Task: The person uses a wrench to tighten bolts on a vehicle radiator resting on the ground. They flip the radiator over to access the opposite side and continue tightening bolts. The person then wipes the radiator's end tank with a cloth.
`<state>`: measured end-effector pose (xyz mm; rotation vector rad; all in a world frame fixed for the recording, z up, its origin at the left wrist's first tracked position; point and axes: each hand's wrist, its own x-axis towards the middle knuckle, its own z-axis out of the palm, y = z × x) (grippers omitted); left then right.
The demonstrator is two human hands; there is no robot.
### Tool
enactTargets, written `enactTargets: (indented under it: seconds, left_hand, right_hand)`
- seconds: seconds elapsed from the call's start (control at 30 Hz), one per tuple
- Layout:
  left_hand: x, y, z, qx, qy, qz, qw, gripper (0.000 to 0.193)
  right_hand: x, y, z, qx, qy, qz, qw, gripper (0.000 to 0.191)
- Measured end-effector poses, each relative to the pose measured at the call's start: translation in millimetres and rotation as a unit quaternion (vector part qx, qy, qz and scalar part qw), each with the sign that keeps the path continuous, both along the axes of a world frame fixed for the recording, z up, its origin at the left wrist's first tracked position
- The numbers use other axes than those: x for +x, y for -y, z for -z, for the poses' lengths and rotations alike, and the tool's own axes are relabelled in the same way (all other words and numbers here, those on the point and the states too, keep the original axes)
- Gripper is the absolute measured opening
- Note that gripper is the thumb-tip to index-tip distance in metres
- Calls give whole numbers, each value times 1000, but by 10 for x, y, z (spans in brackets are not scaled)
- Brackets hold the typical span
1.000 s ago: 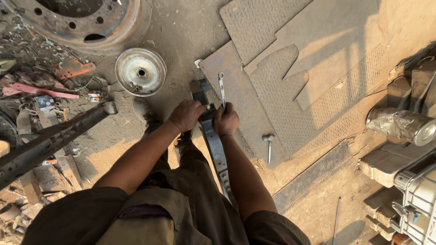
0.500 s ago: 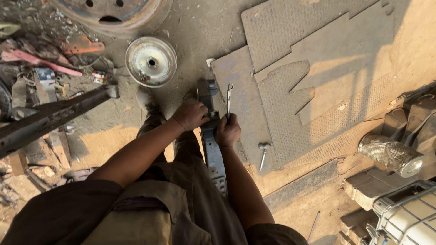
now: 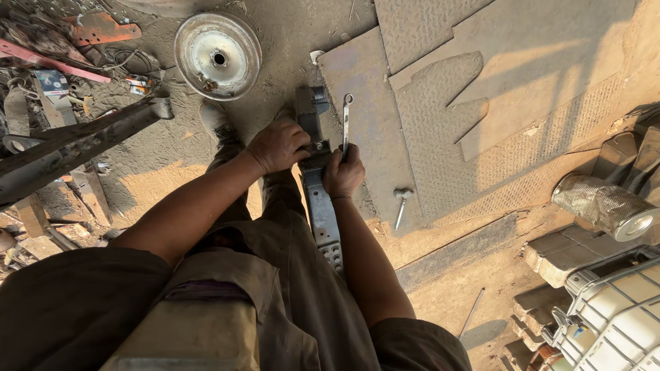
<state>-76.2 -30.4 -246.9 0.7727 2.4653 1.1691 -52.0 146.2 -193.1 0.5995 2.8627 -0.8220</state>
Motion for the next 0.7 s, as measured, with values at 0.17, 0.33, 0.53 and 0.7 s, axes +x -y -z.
enactTargets:
  seconds: [0.17,0.33,0.53,0.7]
  left_hand:
    - [62,45,0,-17,-44,40,998,21]
    - [67,99,-33,16,-83,18,996,23]
    - [32,79,-28,-42,-13,38,998,22]
    - [74,66,-30,-36,-65,46,996,25]
  right_hand:
    - [27,58,-25,-9,4,-6,1000,19]
    - [30,64,-41,-17,6,-11,1000,18]
    - [45,46,-48,-24,15,1,1000,17]
    - [28,48,-59,-32,7,-4,999,16]
